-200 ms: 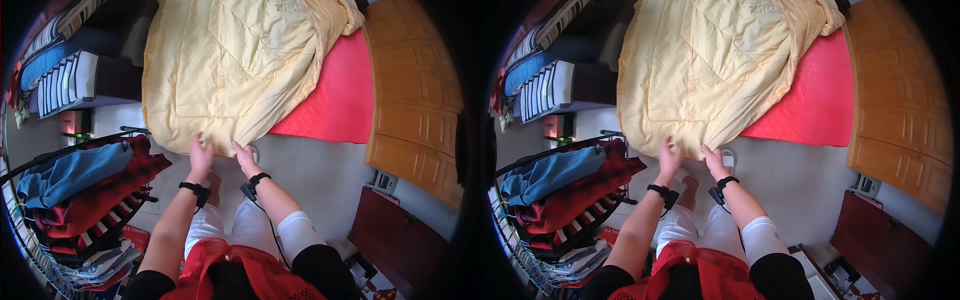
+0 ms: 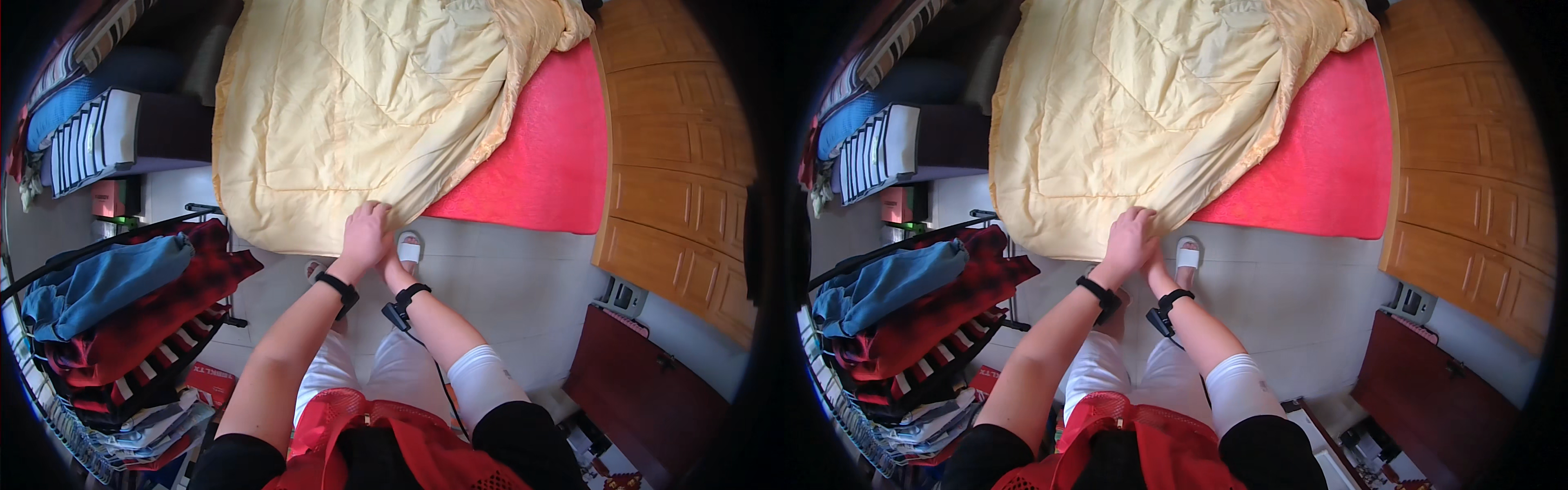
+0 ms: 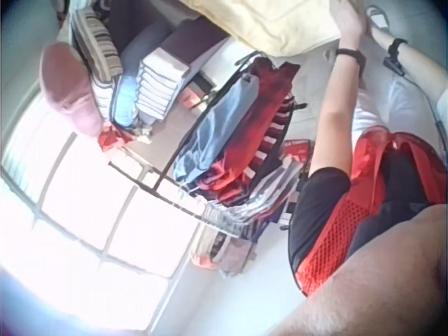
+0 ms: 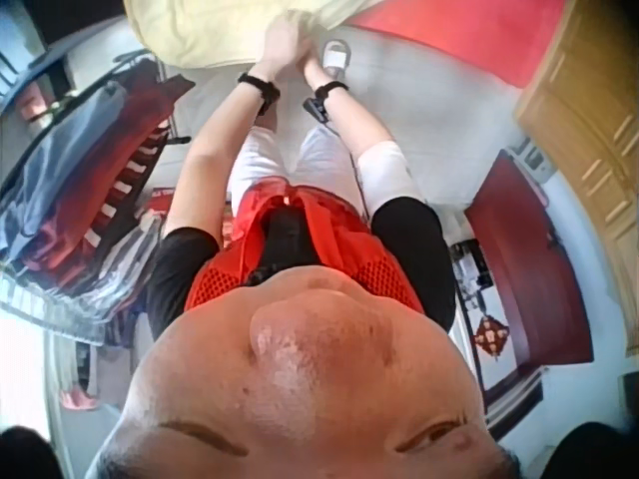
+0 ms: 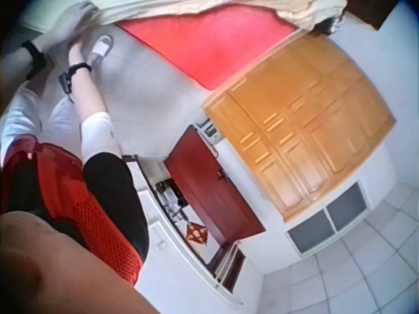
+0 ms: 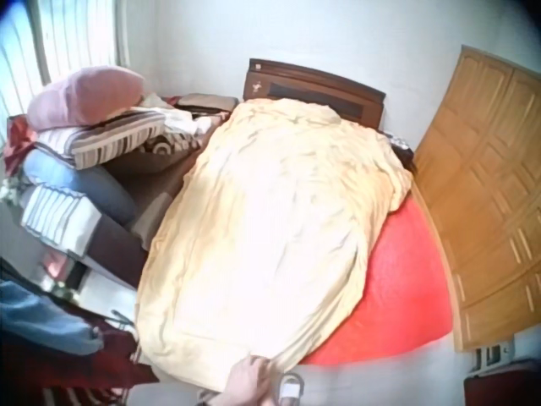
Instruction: The person sorts socks by placing rolled-up pairs into a fabric organizer on a bed and then pulls a quilt up to straighten it across the mattress.
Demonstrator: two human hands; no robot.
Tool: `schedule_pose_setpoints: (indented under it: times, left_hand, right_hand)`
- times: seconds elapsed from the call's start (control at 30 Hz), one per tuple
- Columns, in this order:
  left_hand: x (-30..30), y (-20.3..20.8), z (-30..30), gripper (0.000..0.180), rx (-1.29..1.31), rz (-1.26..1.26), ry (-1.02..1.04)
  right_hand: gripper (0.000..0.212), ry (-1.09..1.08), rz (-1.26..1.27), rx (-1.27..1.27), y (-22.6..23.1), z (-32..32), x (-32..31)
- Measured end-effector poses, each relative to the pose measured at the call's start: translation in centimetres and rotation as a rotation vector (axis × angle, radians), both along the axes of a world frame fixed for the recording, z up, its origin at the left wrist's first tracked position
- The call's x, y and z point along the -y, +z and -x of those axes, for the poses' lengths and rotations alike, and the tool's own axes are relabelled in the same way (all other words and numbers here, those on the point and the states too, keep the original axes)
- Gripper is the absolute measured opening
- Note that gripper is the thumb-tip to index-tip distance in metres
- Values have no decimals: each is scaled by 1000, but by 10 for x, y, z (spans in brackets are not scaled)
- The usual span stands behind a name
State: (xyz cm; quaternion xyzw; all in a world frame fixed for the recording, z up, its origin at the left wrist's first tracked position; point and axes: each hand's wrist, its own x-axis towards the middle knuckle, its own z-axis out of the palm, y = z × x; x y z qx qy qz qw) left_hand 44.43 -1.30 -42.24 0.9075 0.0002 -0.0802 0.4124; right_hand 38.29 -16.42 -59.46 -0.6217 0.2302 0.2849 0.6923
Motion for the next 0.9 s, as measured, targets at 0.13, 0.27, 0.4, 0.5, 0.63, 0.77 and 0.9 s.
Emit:
schedule_pose_setpoints:
  times: [0.13,0.27,0.4,0.5,0.63,0.77,0.9]
  left_hand:
    - [20,-14,-34,59,-197,-389,-144]
    - [58,-28,-63,38,-341,-543,-218]
    - [59,-57,-71,23,-397,-403,-128]
    - [68,-60,-72,21,-254,-412,59]
    - [126,-54,-94,28,-250,-263,6]
    - [143,-51,-106,49,-157,-293,-9]
    - [171,-58,-131,41,-197,-334,-45]
  right_hand:
    - [37,414,263,416,36,7,-46]
    - [26,519,378,750,60,-29,0]
    - [17,275,18,-70,91,-73,58]
    - [19,156,157,159,84,-133,112]
    - [40,73,637,318,71,-235,211]
    - [58,146,893,417,89,-303,197]
    - [52,194,934,449,84,-355,201]
